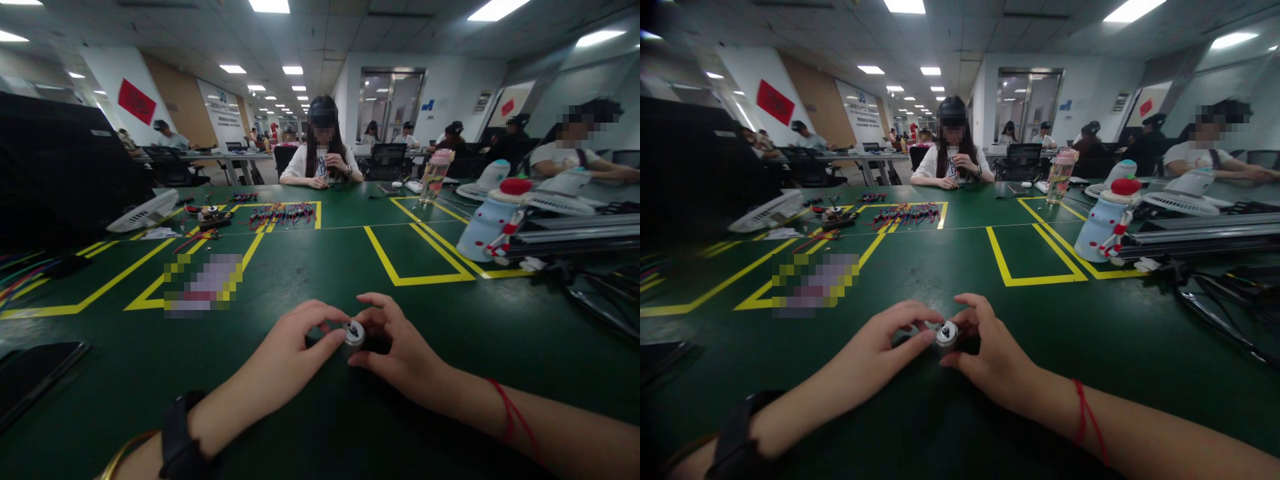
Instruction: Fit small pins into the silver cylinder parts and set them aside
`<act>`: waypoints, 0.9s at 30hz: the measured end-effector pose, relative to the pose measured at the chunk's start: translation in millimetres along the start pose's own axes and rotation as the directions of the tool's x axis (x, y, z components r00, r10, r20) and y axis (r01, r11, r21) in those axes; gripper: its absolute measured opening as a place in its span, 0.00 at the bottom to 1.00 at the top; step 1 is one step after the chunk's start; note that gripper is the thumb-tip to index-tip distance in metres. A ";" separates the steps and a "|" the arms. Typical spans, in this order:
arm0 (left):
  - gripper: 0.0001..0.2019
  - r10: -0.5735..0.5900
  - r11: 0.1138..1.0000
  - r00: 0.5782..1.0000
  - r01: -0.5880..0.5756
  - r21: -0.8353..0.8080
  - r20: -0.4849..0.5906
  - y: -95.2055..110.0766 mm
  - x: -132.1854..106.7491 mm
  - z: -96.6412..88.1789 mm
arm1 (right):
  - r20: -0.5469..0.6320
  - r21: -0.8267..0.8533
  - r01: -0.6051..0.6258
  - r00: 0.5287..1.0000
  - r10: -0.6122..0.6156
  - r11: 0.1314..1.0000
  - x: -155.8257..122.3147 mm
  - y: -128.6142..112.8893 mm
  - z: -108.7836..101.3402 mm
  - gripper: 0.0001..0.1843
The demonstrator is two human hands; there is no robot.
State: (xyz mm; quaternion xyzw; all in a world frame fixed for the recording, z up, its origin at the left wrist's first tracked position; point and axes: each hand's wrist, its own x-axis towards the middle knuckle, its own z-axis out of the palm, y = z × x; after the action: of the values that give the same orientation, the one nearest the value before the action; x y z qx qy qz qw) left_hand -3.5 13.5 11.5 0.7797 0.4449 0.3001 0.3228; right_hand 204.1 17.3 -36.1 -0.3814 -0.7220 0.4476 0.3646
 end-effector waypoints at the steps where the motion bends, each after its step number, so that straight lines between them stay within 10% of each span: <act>1: 0.10 0.032 0.999 0.999 -0.031 -0.021 0.012 5.1 4.1 4.1 | -0.002 0.013 -0.002 1.000 0.002 1.000 0.3 0.6 0.5 0.41; 11: 0.09 0.003 0.998 0.998 -0.007 -0.068 -0.062 -4.5 6.7 -5.9 | -0.004 -0.101 0.023 1.000 -0.023 0.995 -1.9 -4.7 0.4 0.36; 20: 0.07 0.060 0.952 0.997 -0.073 0.298 0.053 -38.7 -1.5 15.1 | -0.074 -0.286 0.031 0.996 -0.054 0.958 -3.8 -7.1 -1.7 0.29; 27: 0.11 -0.020 0.999 0.999 0.018 0.045 0.039 -32.8 0.4 -3.9 | -0.041 -0.289 0.035 0.998 -0.049 0.957 -4.1 -10.6 -3.9 0.25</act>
State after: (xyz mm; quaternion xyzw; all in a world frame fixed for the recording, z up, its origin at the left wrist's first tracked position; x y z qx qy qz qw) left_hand -22.7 27.8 -11.3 0.7882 0.4523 0.2715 0.3170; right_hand 206.9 11.9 -25.7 -0.4255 -0.7784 0.3209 0.3317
